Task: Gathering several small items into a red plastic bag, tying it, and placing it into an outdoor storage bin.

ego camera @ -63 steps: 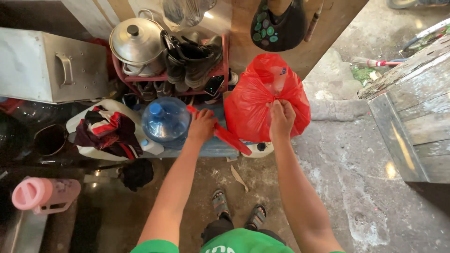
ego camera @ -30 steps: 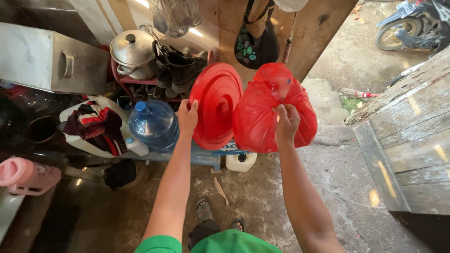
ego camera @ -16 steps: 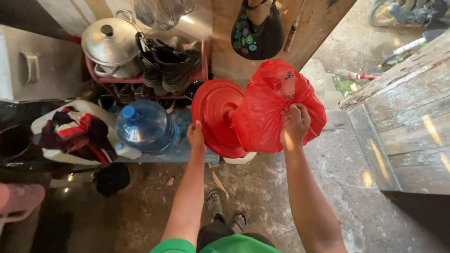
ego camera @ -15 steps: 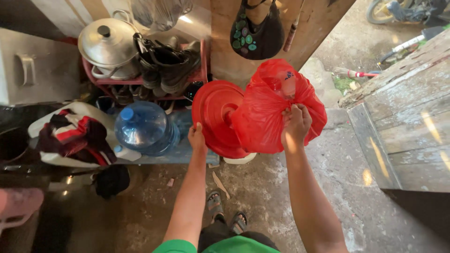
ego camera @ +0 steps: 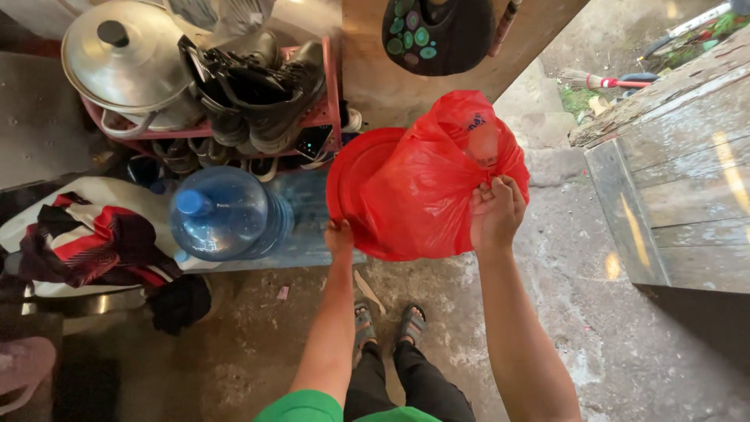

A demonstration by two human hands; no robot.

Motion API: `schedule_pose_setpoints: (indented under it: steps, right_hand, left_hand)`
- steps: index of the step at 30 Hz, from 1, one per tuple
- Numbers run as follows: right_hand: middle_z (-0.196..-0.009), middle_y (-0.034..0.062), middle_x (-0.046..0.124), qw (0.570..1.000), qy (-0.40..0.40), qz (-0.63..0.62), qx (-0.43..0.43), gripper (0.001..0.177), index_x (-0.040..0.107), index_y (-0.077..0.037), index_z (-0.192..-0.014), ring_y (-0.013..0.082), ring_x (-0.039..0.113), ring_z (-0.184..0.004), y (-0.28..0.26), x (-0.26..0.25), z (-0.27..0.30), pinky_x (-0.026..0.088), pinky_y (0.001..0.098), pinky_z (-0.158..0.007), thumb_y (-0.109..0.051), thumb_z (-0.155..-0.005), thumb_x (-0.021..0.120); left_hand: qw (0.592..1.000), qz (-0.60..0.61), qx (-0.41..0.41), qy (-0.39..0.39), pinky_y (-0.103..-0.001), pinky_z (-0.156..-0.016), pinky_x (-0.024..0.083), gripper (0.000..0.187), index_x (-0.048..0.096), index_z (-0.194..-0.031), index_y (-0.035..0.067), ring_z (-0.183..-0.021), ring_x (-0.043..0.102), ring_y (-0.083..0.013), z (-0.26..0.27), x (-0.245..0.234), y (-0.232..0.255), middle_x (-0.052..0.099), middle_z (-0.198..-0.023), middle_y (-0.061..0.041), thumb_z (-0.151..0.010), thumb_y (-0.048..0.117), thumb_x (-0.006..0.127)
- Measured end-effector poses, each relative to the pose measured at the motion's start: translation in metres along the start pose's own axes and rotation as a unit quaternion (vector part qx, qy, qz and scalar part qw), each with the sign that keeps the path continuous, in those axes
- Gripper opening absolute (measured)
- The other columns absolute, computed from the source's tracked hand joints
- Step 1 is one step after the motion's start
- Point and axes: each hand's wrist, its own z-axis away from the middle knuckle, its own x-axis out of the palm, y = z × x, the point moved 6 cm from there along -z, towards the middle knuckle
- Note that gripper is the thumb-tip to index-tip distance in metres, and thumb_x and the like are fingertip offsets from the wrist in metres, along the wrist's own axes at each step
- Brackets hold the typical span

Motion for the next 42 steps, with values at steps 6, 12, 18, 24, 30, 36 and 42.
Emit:
schedule_pose_setpoints:
  steps: [6,12,18,24,30,36,42]
  right_hand:
    - [-0.086,-0.0018,0.066,0.999,-0.015,0.036,0.004,0.005,0.063,-0.012,-0.095,0.0119,0.064,-0.081,0.019,-0.01,-0.014,0.053,0.0299,-0.078,-0.008,-0.099,0.063]
    - [-0.085,-0.0011,0.067,0.999,-0.013,0.024,0.017,0.005,0.064,-0.011,-0.096,0.0131,0.064,-0.08,0.027,-0.008,-0.024,0.053,0.0312,-0.079,-0.007,-0.099,0.063]
    - [-0.084,0.001,0.066,0.998,-0.059,0.005,0.021,0.005,0.064,-0.009,-0.097,0.0143,0.065,-0.08,0.037,0.012,-0.025,0.054,0.0324,-0.079,-0.006,-0.1,0.063]
    - [-0.086,0.0017,0.065,0.992,-0.086,0.043,0.079,0.002,0.065,-0.006,-0.098,0.0117,0.062,-0.078,0.089,-0.012,-0.039,0.058,0.0335,-0.084,-0.006,-0.1,0.064]
    - [-0.086,0.0017,0.065,0.985,-0.111,0.084,0.101,0.003,0.064,-0.006,-0.098,0.0093,0.058,-0.071,0.097,-0.011,-0.053,0.055,0.0268,-0.076,-0.007,-0.1,0.066]
    - [-0.081,0.0029,0.07,0.948,-0.124,0.261,0.136,0.014,0.068,-0.005,-0.094,0.0072,0.051,-0.061,0.08,0.002,-0.048,0.036,0.0222,-0.051,-0.018,-0.1,0.067]
    - [-0.081,0.0012,0.068,0.92,-0.154,0.311,0.18,0.02,0.067,-0.008,-0.094,0.0084,0.06,-0.065,0.056,0.016,-0.037,0.041,0.0252,-0.052,-0.025,-0.102,0.061]
  left_hand:
    - [0.988,0.131,-0.01,-0.078,-0.046,-0.084,0.054,0.041,0.067,-0.119,0.006,-0.1,0.07,-0.0391,-0.003,0.015,-0.012,0.075,-0.107,-0.02,-0.083,0.026,0.071]
    - [0.912,0.36,-0.077,-0.18,-0.036,-0.081,0.051,0.029,0.065,-0.123,0.003,-0.089,0.062,-0.0201,0.001,0.027,-0.01,0.072,-0.107,-0.008,-0.095,0.011,0.064]
    - [0.919,0.362,-0.004,-0.156,-0.034,-0.085,0.053,0.036,0.065,-0.126,0.004,-0.095,0.067,-0.0184,0.004,0.015,0.001,0.075,-0.111,-0.009,-0.092,0.012,0.063]
    - [0.96,0.243,-0.017,-0.14,-0.037,-0.091,0.053,0.046,0.062,-0.131,0.001,-0.104,0.066,-0.0259,-0.005,0.001,0.012,0.074,-0.118,-0.015,-0.097,0.032,0.068]
    - [0.991,0.043,0.126,-0.023,-0.047,-0.101,0.046,0.047,0.061,-0.134,-0.004,-0.118,0.058,-0.0487,-0.009,-0.047,0.095,0.062,-0.127,-0.03,-0.104,0.032,0.064]
    - [0.923,0.154,0.345,0.077,-0.045,-0.105,0.05,0.027,0.061,-0.128,0.002,-0.118,0.062,-0.0435,0.071,-0.165,0.298,0.064,-0.125,-0.021,-0.105,0.014,0.057]
    - [0.891,0.103,0.435,-0.087,-0.044,-0.091,0.055,0.039,0.062,-0.133,0.004,-0.114,0.065,-0.0385,0.129,-0.152,0.385,0.065,-0.127,-0.019,-0.095,0.006,0.058]
